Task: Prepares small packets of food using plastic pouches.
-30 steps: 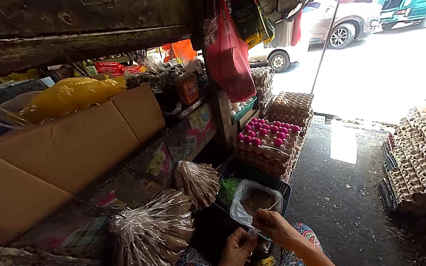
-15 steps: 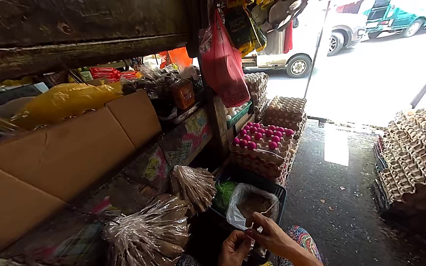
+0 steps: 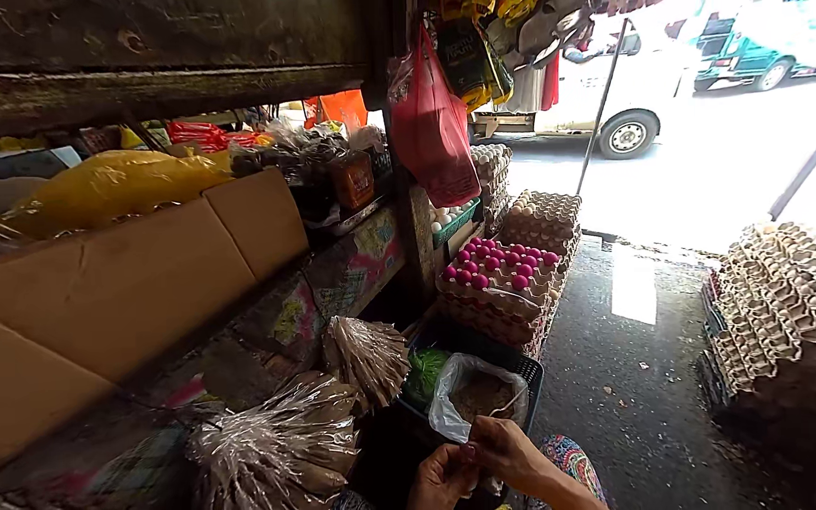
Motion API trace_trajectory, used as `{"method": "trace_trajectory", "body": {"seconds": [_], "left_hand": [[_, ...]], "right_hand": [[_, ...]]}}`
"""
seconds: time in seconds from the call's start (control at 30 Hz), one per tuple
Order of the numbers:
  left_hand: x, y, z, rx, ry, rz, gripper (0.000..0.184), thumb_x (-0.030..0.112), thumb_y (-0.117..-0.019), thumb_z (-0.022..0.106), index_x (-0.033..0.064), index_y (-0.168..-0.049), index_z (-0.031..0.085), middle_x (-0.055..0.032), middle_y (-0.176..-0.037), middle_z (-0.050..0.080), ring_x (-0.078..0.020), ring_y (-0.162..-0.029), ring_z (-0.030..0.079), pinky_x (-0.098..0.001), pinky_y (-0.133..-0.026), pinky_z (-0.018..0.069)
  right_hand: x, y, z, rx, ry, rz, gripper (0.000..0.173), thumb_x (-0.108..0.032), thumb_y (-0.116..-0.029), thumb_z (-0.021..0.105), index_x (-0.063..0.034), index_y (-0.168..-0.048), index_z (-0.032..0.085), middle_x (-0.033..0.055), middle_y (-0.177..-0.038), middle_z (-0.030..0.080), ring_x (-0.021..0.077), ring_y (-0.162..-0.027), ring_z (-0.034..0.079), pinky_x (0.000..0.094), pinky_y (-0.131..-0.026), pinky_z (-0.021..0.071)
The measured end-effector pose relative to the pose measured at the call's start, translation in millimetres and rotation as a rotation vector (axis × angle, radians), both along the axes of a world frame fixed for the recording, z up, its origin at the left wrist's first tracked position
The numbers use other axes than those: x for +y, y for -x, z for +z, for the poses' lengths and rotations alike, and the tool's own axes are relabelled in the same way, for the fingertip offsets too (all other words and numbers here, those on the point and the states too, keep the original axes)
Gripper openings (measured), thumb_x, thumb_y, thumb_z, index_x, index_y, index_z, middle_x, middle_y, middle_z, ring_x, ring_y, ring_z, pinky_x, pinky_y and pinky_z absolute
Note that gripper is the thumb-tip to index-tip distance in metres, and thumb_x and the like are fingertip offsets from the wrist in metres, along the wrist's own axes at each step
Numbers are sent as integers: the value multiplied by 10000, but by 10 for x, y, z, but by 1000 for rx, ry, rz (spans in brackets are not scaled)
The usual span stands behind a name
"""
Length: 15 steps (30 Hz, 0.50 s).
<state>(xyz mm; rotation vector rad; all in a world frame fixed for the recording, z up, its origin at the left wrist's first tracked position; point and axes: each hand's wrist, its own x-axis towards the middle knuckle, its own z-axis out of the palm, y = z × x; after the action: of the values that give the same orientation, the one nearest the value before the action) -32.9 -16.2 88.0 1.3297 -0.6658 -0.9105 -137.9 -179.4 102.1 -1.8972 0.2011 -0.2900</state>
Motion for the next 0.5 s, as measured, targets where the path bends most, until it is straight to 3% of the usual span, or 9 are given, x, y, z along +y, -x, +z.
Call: {"method": "trace_trajectory", "body": {"seconds": [0.17, 0.27, 0.37, 0.43, 0.5], "left_hand": [[4, 40, -100, 74, 102, -67, 177, -29, -983, 532, 75, -995, 675, 80, -828, 704, -4, -764, 655, -215, -773, 559], [30, 6, -112, 79, 95, -99, 212, 32, -1019, 490, 117, -942, 668, 88, -797, 681, -12, -739, 644, -224, -748, 558], [90, -44, -120, 78, 98, -78, 198, 40, -1027, 495, 109, -946, 661, 90, -797, 674, -8, -737, 638, -217, -748, 553], [151, -59, -123, 75, 92, -38, 124, 20, -990, 563, 86, -963, 664, 77, -813, 679, -8, -742, 638, -211, -740, 551], [224, -73, -150, 80, 94, 7, 86, 1, -940, 636, 78, -962, 668, 66, -822, 690, -14, -745, 646, -208, -729, 555]], "right_hand": [[-13, 0, 78, 10, 47, 40, 380, -319, -1021, 596, 1, -818, 619, 46, -686, 535, 112, -633, 510, 318, -627, 429], [22, -11, 52, -7, 32, 2, 417, -353, -1033, 573, -32, -769, 602, -1, -649, 500, 70, -605, 482, 282, -601, 403], [74, -47, 48, 0, 8, 4, 351, -297, -1038, 576, 2, -879, 666, 27, -726, 575, 66, -653, 530, 266, -649, 456], [106, -70, 46, 24, -4, 25, 283, -236, -1034, 583, 24, -992, 684, 61, -809, 627, 79, -699, 571, 268, -690, 499], [145, -112, 43, 32, -19, 49, 253, -218, -1020, 604, 23, -1022, 683, 59, -832, 640, 73, -715, 582, 264, -699, 506]]}}
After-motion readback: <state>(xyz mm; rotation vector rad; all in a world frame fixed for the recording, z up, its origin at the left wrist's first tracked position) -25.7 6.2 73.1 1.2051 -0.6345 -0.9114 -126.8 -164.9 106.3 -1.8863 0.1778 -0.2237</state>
